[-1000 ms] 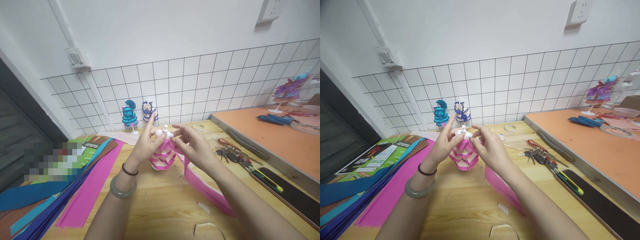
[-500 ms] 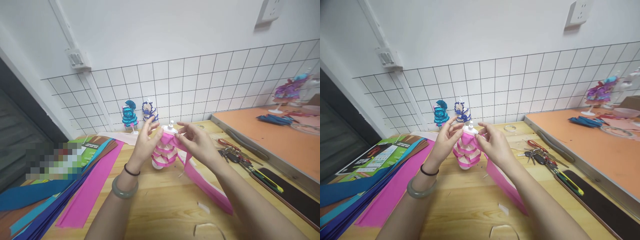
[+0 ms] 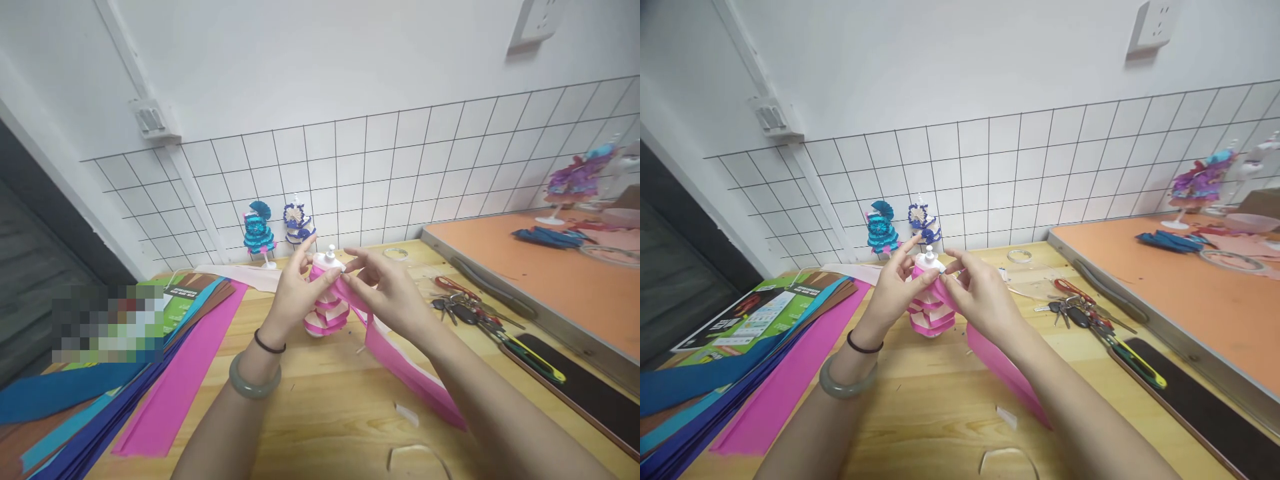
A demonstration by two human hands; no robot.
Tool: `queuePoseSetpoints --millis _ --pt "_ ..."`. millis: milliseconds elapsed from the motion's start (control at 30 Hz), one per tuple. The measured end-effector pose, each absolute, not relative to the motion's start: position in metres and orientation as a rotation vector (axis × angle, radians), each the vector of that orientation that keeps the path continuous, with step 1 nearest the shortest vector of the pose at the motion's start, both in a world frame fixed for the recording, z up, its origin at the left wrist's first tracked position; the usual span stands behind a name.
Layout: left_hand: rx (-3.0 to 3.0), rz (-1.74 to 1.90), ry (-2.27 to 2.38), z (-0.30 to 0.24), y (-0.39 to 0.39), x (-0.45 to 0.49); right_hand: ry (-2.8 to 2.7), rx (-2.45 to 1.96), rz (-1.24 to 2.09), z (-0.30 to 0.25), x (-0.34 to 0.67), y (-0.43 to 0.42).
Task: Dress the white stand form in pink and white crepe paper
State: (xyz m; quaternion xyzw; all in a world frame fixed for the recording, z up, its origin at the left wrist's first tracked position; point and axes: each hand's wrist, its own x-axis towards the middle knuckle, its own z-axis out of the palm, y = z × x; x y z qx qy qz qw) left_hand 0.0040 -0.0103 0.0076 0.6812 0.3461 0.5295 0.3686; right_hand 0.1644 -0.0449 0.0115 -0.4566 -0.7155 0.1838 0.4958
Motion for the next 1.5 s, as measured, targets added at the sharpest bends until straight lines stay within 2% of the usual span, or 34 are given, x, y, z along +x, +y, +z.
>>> queuePoseSetpoints --millis 333,867,1033,1500 --pt "1.730 1.240 0.766 0.011 -0.003 -0.009 -1.786 -1.075 0.334 0.017 0.164 -0.051" --pt "1.771 1.260 0.820 0.013 -0.008 -0.005 -1.903 -1.287 -0.149 0.016 0.158 -0.066" --pt "1.761 1.275 0.817 0.012 -0.006 -0.005 -1.951 -1.239 -0.011 0.026 0.162 -0.073" --pt "1.814 1.249 0.783 0.012 -0.002 -0.011 -1.982 -1.252 -0.032 0.025 0.167 -0.066"
